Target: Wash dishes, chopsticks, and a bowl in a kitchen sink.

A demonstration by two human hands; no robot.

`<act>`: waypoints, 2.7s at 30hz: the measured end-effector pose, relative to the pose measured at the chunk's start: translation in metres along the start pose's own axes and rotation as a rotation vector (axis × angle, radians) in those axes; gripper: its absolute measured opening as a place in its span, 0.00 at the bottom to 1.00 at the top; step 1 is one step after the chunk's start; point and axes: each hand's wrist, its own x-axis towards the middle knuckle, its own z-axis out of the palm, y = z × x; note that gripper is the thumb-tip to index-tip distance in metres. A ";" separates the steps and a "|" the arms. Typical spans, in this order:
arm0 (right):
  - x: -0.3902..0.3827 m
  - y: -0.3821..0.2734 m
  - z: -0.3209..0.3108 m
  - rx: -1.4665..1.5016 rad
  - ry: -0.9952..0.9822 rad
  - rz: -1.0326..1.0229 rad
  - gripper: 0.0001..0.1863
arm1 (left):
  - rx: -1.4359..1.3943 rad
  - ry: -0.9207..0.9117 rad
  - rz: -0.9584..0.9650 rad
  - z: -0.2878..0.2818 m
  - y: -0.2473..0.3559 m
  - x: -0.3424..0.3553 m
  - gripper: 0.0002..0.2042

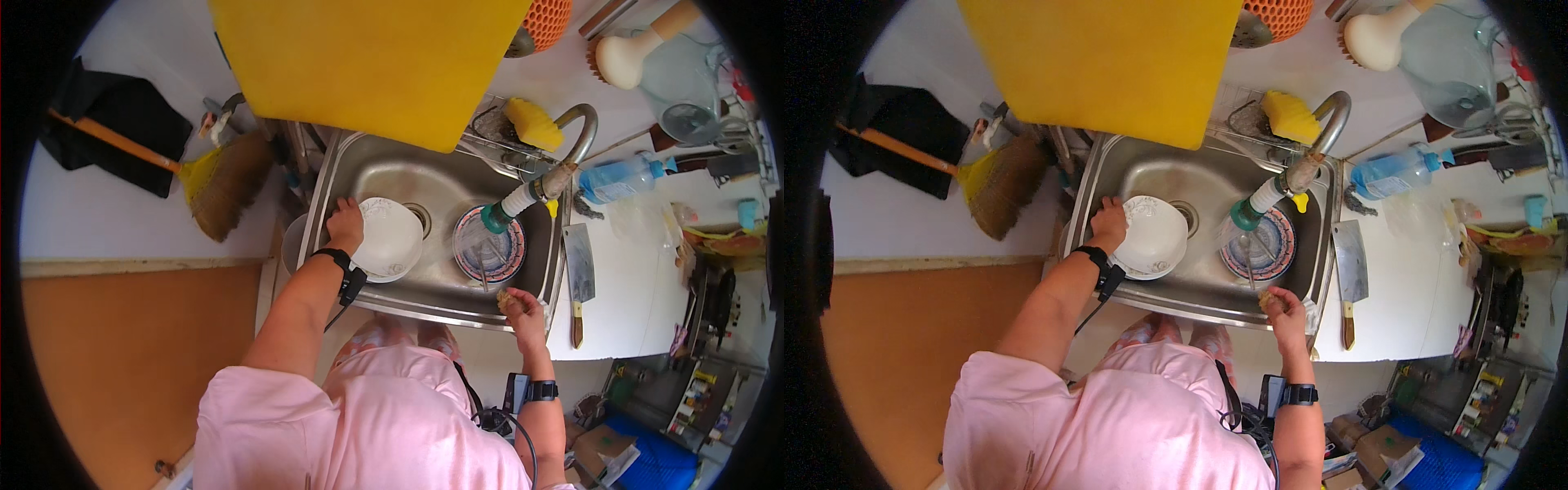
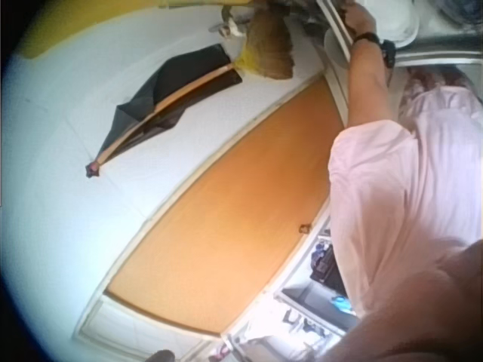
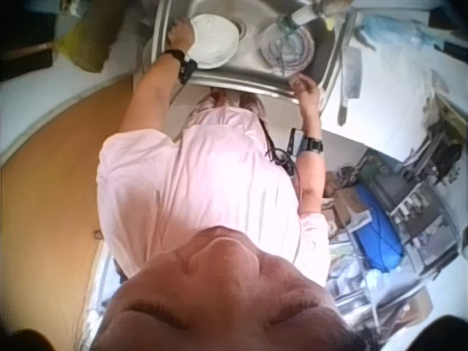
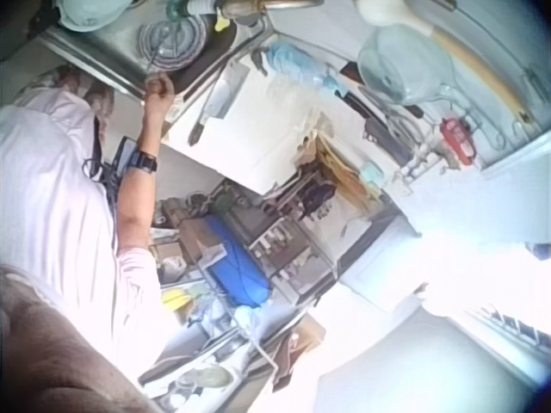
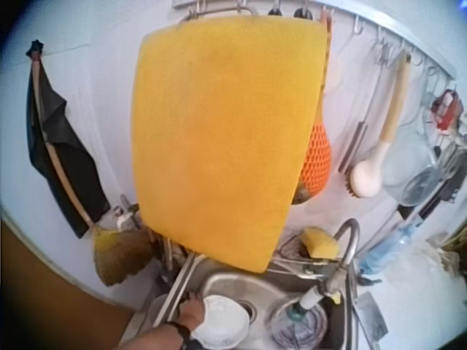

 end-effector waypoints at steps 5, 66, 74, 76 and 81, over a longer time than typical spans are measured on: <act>-0.015 0.009 0.008 0.014 0.022 -0.020 0.12 | -0.046 -0.035 0.169 0.004 -0.001 0.019 0.24; 0.050 -0.024 0.037 -0.679 -0.657 -1.045 0.19 | -1.676 -0.434 -0.318 -0.049 0.097 -0.112 0.19; 0.026 -0.021 0.076 -0.685 -0.527 -1.093 0.23 | -1.824 -0.328 -0.410 -0.039 0.115 -0.136 0.18; 0.033 -0.016 0.071 -0.777 -0.544 -1.209 0.23 | -1.728 -0.325 -0.435 -0.039 0.104 -0.125 0.16; 0.060 -0.010 0.050 -1.061 -0.374 -1.328 0.20 | -1.913 -0.685 -0.277 -0.047 0.080 -0.099 0.18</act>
